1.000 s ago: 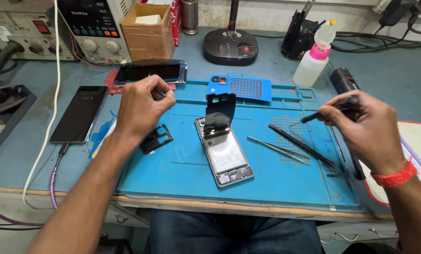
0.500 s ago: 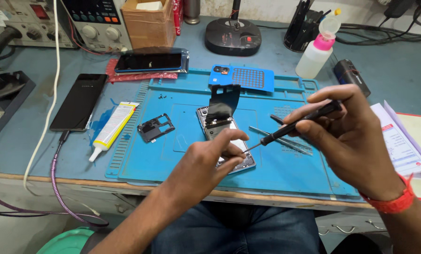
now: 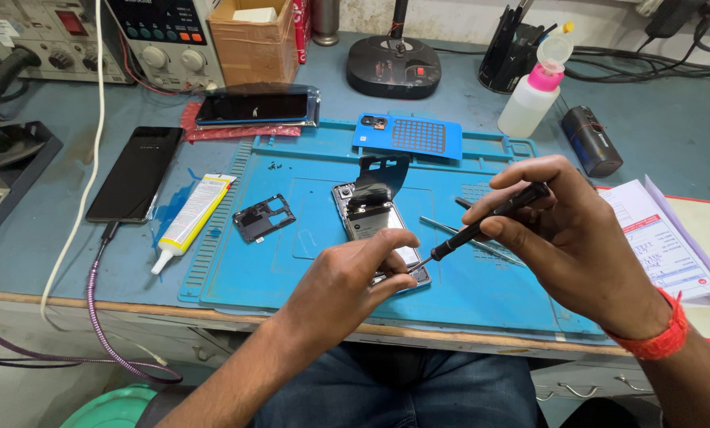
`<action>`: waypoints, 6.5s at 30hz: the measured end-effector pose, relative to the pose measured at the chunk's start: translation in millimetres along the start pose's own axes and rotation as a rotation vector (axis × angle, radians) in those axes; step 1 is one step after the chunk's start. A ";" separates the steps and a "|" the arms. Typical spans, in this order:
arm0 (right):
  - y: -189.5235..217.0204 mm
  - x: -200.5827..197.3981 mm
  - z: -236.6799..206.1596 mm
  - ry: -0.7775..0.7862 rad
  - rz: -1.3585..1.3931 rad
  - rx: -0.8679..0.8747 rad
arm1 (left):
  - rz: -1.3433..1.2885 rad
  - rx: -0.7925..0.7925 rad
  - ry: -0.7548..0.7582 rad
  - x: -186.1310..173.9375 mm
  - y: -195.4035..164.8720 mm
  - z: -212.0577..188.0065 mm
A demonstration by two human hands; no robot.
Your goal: The person repairs a disassembled smartphone on a blue repair mat. They pry at the open phone body, lift out the battery and handle it, use a screwdriver on the phone's frame, and press components into place while working on the device.
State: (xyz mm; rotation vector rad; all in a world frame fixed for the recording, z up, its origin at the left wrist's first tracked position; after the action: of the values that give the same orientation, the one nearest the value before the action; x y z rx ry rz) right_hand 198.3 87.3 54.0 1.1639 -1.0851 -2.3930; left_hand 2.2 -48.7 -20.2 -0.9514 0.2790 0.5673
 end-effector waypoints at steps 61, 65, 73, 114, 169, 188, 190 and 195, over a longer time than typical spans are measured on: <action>44.2 28.4 29.4 0.408 -0.097 -0.143 | 0.723 -0.248 -0.246 -128.3 107.5 25.7; 33.2 28.4 32.7 0.303 -0.424 0.176 | 0.810 -0.322 -0.177 -136.3 129.8 35.0; 32.4 27.2 30.1 0.350 -0.253 -0.106 | 0.817 -0.371 -0.122 -140.9 150.3 40.0; 40.5 28.4 28.9 0.464 -0.172 -0.102 | 0.540 -0.520 0.173 -152.1 143.0 55.1; 47.0 30.4 22.4 0.400 -0.178 -0.140 | -0.075 -0.150 -0.050 -40.8 -1.5 -11.2; 28.0 16.9 15.9 0.184 -0.105 -0.055 | -0.069 -0.163 -0.044 -5.3 -3.5 -7.4; 26.1 16.6 16.7 0.166 -0.071 -0.071 | -0.082 -0.182 -0.059 -6.2 -1.8 -8.6; 25.3 16.7 18.6 0.170 -0.079 -0.035 | -0.121 -0.198 -0.086 -6.0 -0.8 -9.9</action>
State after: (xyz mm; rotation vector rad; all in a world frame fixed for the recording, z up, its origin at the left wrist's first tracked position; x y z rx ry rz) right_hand 171.3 70.8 70.3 1.3933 -0.9559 -2.3097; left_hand -2.1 -59.2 -22.5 -1.1240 0.0882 0.5291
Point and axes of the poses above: each hand's wrist, its own z-axis towards the middle knuckle, its own x-axis out of the palm, y = z × x, the point moved 2 cm from there along z, towards the middle knuckle, and after that the axes turned 2 degrees about -z, right-handed, at the moved point
